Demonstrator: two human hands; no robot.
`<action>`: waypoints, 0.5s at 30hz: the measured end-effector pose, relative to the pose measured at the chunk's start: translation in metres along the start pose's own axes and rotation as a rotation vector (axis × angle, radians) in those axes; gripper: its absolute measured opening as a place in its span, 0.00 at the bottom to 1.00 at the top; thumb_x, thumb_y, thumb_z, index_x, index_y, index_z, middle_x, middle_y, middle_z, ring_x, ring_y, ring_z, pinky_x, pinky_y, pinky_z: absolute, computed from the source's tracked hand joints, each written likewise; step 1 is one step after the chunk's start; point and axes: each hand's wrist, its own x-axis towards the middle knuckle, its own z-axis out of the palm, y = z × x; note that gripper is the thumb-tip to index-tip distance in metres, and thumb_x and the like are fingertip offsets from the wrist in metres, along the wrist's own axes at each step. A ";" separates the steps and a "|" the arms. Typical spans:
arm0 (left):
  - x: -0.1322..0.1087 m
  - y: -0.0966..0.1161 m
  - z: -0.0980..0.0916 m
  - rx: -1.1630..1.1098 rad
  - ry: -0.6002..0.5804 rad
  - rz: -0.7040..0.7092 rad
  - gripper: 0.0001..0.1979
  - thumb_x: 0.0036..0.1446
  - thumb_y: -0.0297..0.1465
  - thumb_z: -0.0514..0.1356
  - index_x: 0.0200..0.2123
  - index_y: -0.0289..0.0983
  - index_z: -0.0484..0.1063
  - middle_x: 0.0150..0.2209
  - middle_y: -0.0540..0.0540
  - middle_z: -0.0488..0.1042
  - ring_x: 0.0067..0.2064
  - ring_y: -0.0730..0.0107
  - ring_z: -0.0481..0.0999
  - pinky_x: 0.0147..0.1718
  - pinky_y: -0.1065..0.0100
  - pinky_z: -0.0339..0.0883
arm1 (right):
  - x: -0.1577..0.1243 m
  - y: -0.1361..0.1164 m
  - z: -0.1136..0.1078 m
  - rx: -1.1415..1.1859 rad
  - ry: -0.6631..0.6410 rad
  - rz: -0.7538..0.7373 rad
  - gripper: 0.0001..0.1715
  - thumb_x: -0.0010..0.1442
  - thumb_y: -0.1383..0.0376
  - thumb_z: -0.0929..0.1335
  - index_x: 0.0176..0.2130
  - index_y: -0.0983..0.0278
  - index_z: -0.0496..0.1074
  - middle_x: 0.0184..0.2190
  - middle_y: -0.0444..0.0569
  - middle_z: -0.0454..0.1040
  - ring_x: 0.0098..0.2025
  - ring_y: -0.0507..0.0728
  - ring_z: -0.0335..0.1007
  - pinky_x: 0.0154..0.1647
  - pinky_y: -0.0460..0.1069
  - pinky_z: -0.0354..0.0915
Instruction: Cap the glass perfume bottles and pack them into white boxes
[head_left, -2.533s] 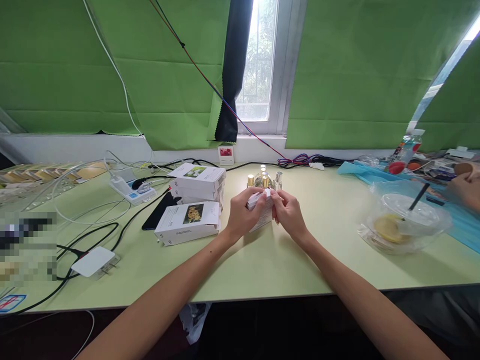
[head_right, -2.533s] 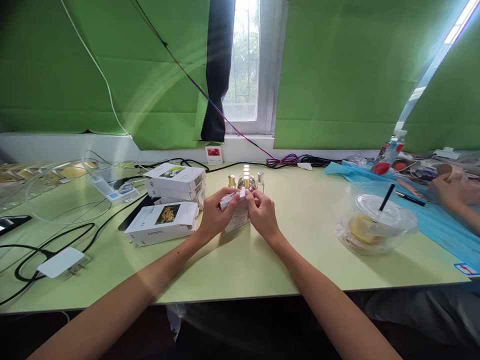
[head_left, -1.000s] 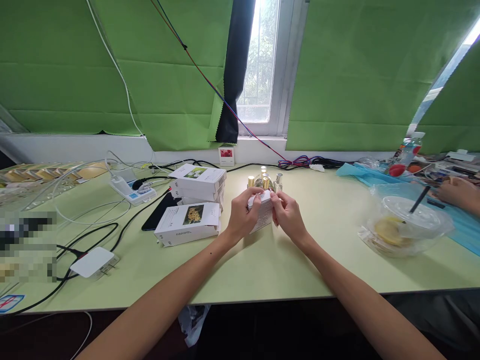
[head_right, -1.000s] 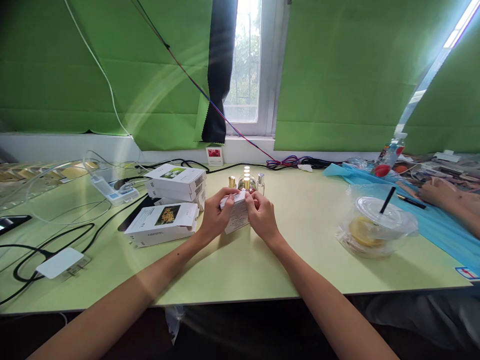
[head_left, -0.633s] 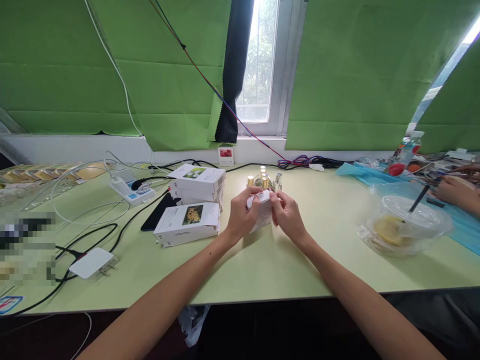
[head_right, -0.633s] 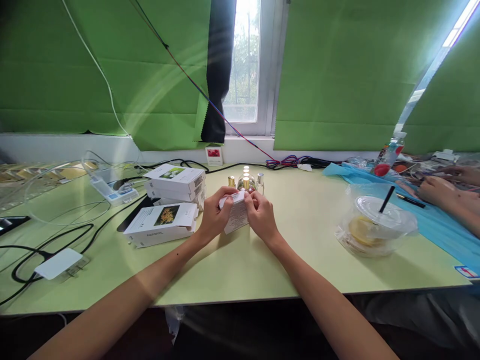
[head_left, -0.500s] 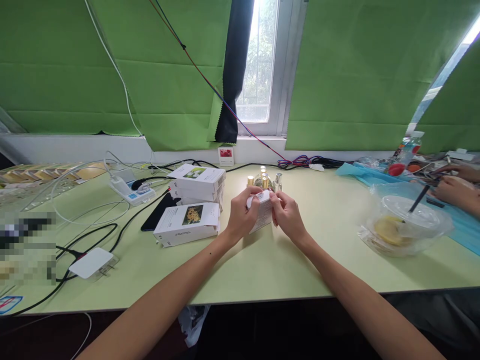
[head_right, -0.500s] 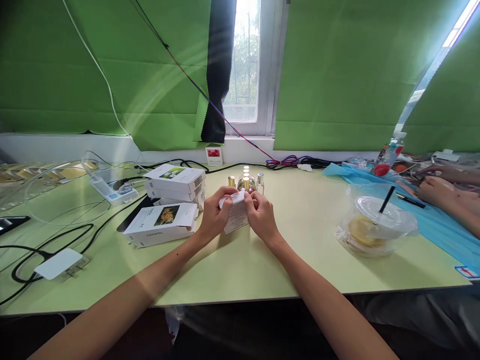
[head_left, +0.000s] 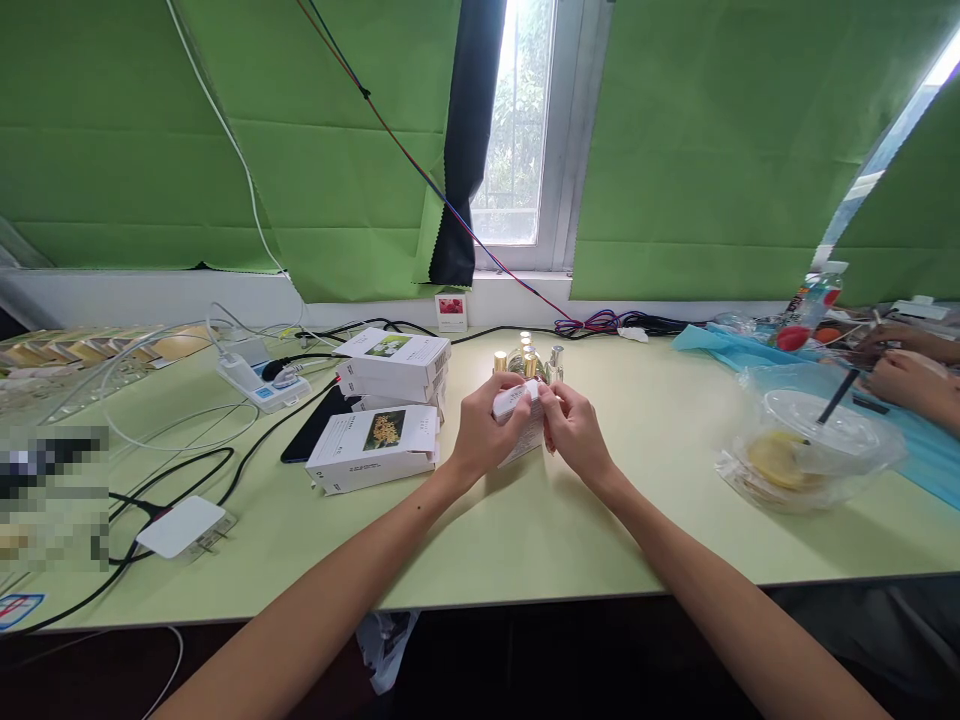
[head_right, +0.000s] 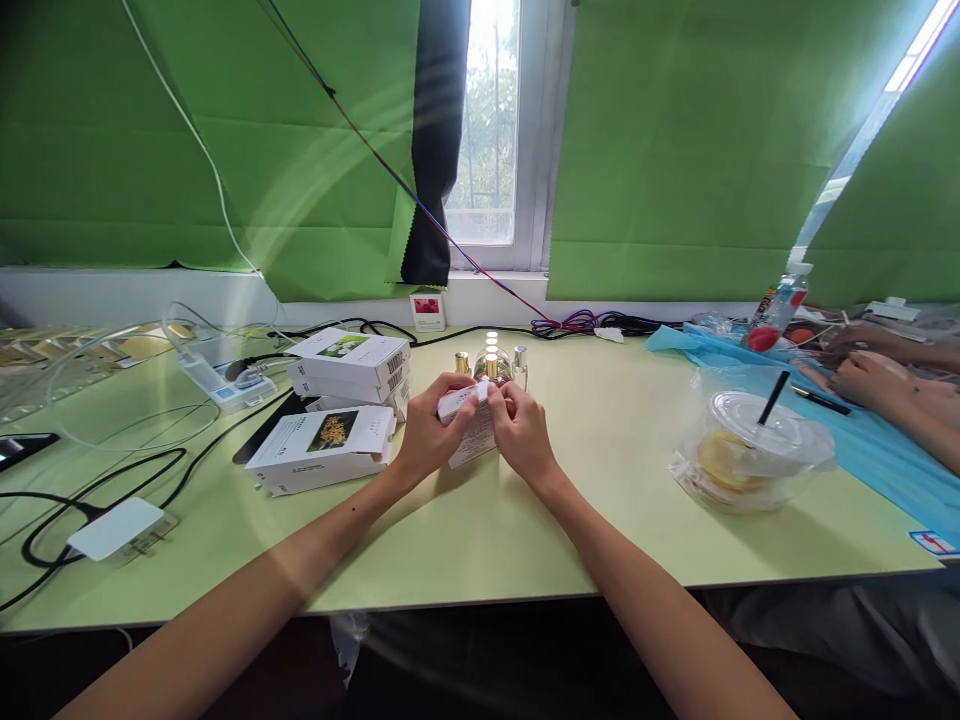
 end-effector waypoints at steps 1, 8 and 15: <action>0.000 0.000 0.000 0.002 0.001 0.001 0.07 0.61 0.35 0.59 0.39 0.38 0.72 0.34 0.50 0.78 0.31 0.73 0.74 0.33 0.71 0.67 | 0.000 0.000 0.000 0.001 0.000 -0.002 0.25 0.67 0.45 0.62 0.27 0.59 0.58 0.15 0.37 0.58 0.17 0.50 0.55 0.19 0.46 0.53; 0.000 0.002 0.000 -0.001 0.006 0.007 0.06 0.60 0.34 0.59 0.39 0.38 0.72 0.35 0.49 0.79 0.32 0.73 0.75 0.35 0.71 0.68 | 0.000 0.002 0.000 0.006 0.003 -0.005 0.25 0.67 0.45 0.62 0.27 0.59 0.58 0.15 0.37 0.58 0.17 0.50 0.55 0.19 0.46 0.53; 0.000 0.002 0.000 -0.003 0.007 -0.011 0.07 0.60 0.34 0.59 0.39 0.38 0.72 0.35 0.49 0.79 0.32 0.72 0.75 0.34 0.70 0.69 | 0.000 0.001 0.000 0.002 0.002 -0.004 0.25 0.66 0.45 0.61 0.27 0.59 0.58 0.15 0.37 0.58 0.17 0.50 0.56 0.20 0.46 0.54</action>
